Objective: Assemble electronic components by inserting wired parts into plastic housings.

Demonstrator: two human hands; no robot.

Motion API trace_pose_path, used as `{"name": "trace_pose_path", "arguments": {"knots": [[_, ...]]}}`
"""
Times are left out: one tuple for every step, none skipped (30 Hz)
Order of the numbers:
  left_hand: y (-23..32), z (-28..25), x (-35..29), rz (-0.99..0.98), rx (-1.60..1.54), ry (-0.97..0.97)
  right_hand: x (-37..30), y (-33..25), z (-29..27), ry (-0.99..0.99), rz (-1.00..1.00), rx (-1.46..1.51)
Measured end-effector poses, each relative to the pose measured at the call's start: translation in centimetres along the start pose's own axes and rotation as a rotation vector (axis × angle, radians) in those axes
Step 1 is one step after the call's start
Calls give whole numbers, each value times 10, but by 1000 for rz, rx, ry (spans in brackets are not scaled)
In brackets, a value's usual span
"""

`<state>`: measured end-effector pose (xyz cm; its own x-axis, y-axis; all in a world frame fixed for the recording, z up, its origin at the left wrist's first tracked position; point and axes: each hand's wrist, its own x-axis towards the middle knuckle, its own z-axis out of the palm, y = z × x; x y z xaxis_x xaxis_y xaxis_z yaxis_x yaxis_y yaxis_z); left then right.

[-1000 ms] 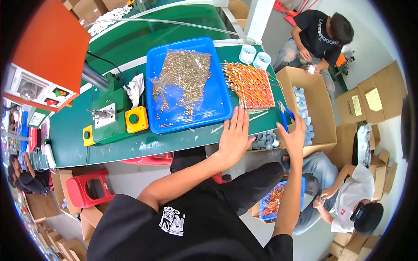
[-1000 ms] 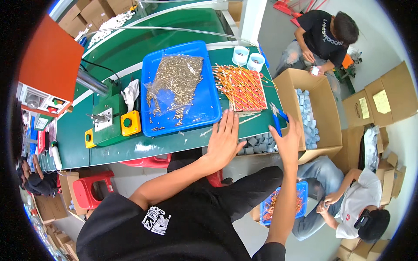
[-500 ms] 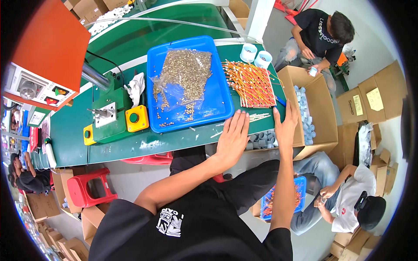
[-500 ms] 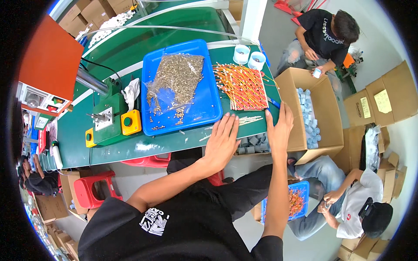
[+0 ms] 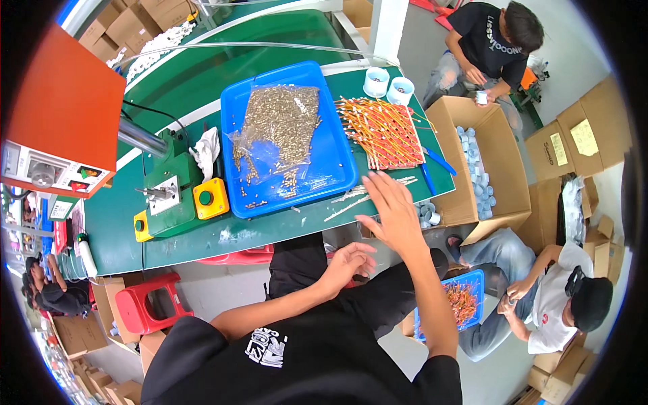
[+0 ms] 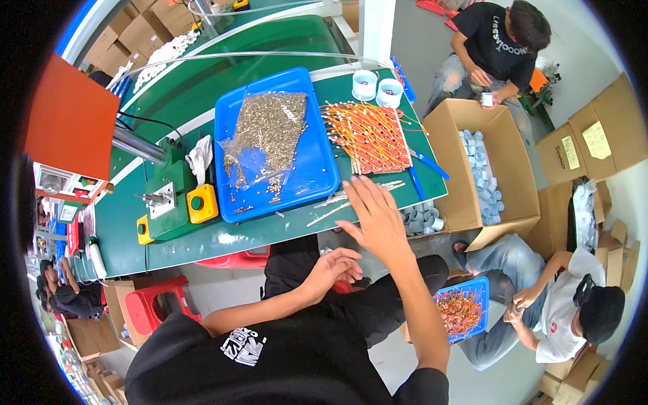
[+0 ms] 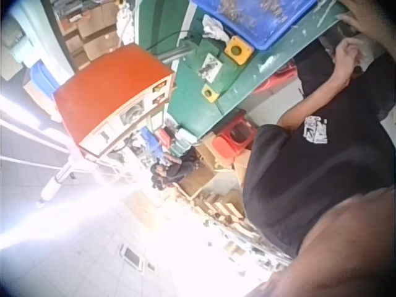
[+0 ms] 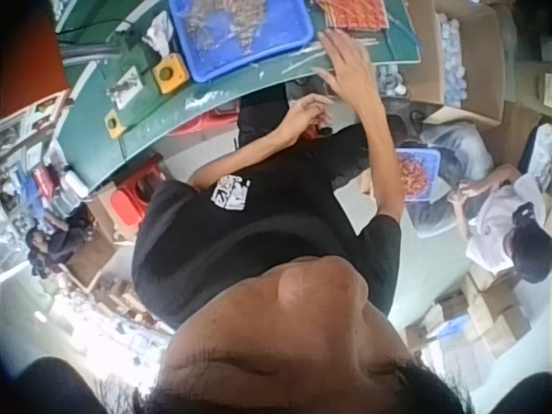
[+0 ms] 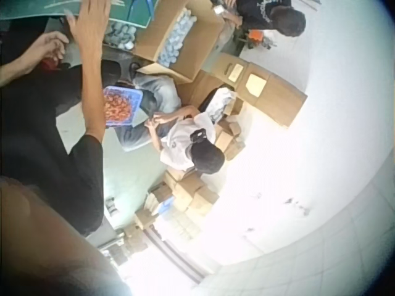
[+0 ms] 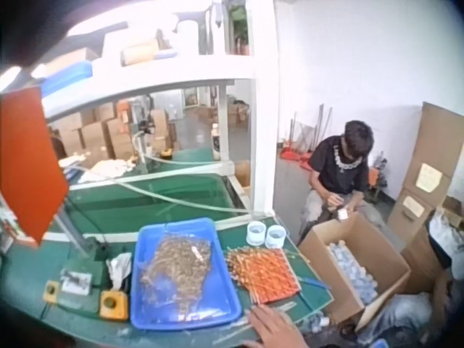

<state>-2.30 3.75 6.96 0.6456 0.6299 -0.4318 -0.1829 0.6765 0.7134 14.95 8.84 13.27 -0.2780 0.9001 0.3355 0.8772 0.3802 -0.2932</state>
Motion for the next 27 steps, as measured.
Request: {"name": "trace_pose_path", "arguments": {"knots": [[-1, 1, 3, -4, 4, -8, 4, 0, 2, 3, 8, -5], [-4, 1, 7, -64, -25, -18, 7, 1, 5, -24, -5, 22], [-5, 1, 10, -123, -55, -28, 10, 1, 6, -51, -19, 49], [-5, 1, 13, -123, -53, -31, 12, 1, 6, -48, -37, 16], [-4, 2, 16, -141, -65, -58, 11, 2, 7, -48, -39, 16], [-3, 2, 18, -158, -77, -83, 8, 4, 9, -13, 31, 75], [-4, 2, 17, -156, -78, -81, 5, 5, 12, 22, 100, 135], [-4, 3, 17, -169, -96, -88, 0, 4, 15, 68, 78, 93], [-4, 4, 18, -183, -113, -94, -1, 5, 17, 69, 76, 89], [-5, 4, 21, -181, -113, -96, -1, 5, 19, 49, 30, 54], [-6, 2, 23, -205, -115, -76, 0, 3, 20, 28, -13, 24], [-8, -1, 24, -231, -116, -55, 2, 0, 20, 3, -27, -23], [-11, -4, 27, -234, -114, -53, 4, -1, 19, 4, -24, -20], [-13, -6, 29, -248, -94, -16, 6, -1, 18, -3, -8, -35], [-14, -8, 30, -263, -74, 20, 7, -1, 18, -10, 7, -49], [-16, -10, 28, -268, -71, 21, 2, -1, 24, 18, 71, -30], [-14, -8, 28, -274, -92, 26, -1, -1, 27, 21, 76, -32], [-13, -7, 28, -280, -113, 31, -4, -1, 28, 6, 43, -47], [-14, -9, 31, -285, -108, 26, -6, -1, 29, -9, 9, -63], [-17, -13, 33, -275, -109, 26, -4, -2, 28, -30, -11, -76], [-19, -15, 33, -265, -110, 26, -1, -2, 27, -29, -2, -75], [-22, -17, 33, -272, -105, 23, 0, -2, 26, -62, -21, -87], [-22, -17, 32, -286, -104, 25, 1, -2, 25, -93, -38, -102], [-22, -17, 32, -300, -103, 26, 1, -3, 25, -109, -52, -125], [-21, -17, 31, -305, -99, 20, -1, -2, 27, -108, -44, -128], [-20, -16, 30, -308, -105, 29, -3, -1, 31, -92, -67, -134], [-19, -16, 30, -309, -112, 37, -5, 0, 33, -77, -92, -140]]}}
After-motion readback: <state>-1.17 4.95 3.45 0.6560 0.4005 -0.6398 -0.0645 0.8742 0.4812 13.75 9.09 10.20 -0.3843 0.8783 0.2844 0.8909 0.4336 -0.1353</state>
